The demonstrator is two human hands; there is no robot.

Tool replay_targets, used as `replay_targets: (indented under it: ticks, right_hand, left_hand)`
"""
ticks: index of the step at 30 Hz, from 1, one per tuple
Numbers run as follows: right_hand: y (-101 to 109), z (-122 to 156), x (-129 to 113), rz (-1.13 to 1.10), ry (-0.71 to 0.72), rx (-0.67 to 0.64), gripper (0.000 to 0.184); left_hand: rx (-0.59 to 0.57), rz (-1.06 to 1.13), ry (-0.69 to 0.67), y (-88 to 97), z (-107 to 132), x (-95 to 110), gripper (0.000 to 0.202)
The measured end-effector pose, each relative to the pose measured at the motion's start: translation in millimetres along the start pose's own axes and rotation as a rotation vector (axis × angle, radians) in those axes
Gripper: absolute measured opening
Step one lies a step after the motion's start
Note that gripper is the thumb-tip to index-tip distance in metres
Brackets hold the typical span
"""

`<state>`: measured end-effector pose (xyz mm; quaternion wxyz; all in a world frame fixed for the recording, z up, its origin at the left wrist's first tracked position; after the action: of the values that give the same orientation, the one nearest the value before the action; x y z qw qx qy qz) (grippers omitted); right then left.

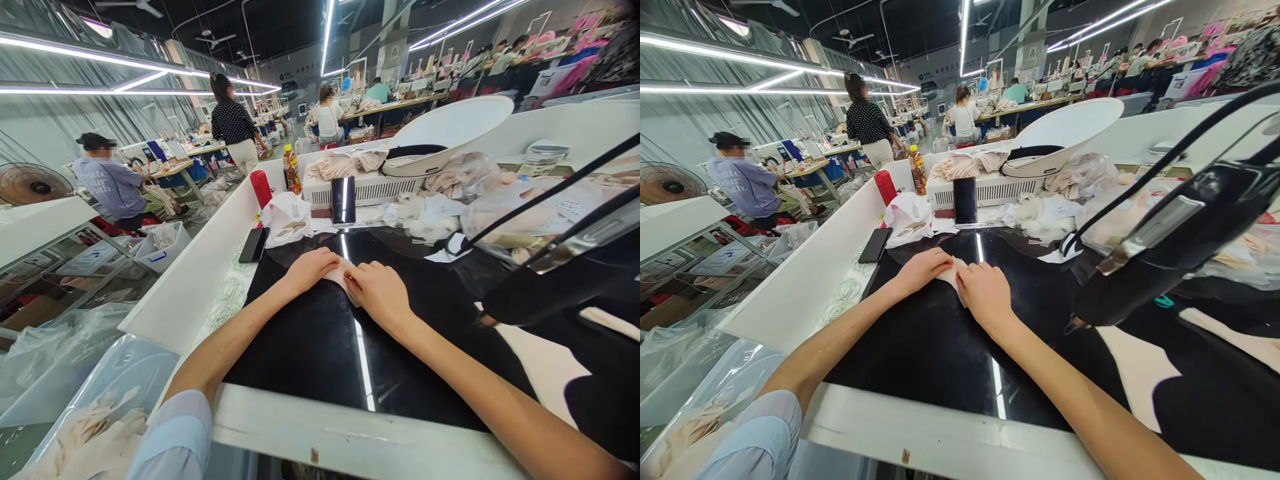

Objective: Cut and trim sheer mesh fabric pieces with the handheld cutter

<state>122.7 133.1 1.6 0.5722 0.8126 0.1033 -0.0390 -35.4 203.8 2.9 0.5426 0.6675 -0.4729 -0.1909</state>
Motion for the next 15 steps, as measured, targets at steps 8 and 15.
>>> replay_targets:
  ticks: [8,15]
  right_hand:
    - [-7.4,1.9,0.7,0.04,0.025,0.043,0.035]
    - [-8.5,3.4,2.0,0.025,0.073,0.101,0.031]
  left_hand:
    - [-0.025,-0.065,-0.043,-8.9,-2.5,-5.6,0.02]
    - [-0.021,-0.116,0.034,-10.2,7.0,1.9,0.02]
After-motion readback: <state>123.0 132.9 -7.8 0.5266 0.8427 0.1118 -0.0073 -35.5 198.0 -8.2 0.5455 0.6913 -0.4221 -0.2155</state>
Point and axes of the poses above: each hand's wrist, its own z-axis away from the middle knuckle, its own y-axis out of the back of the hand, x = y × z, the point moved 3 cm from there along -z, towards the middle knuckle, and after that the axes turned 14 degrees about -y, right-handed, at the moved point
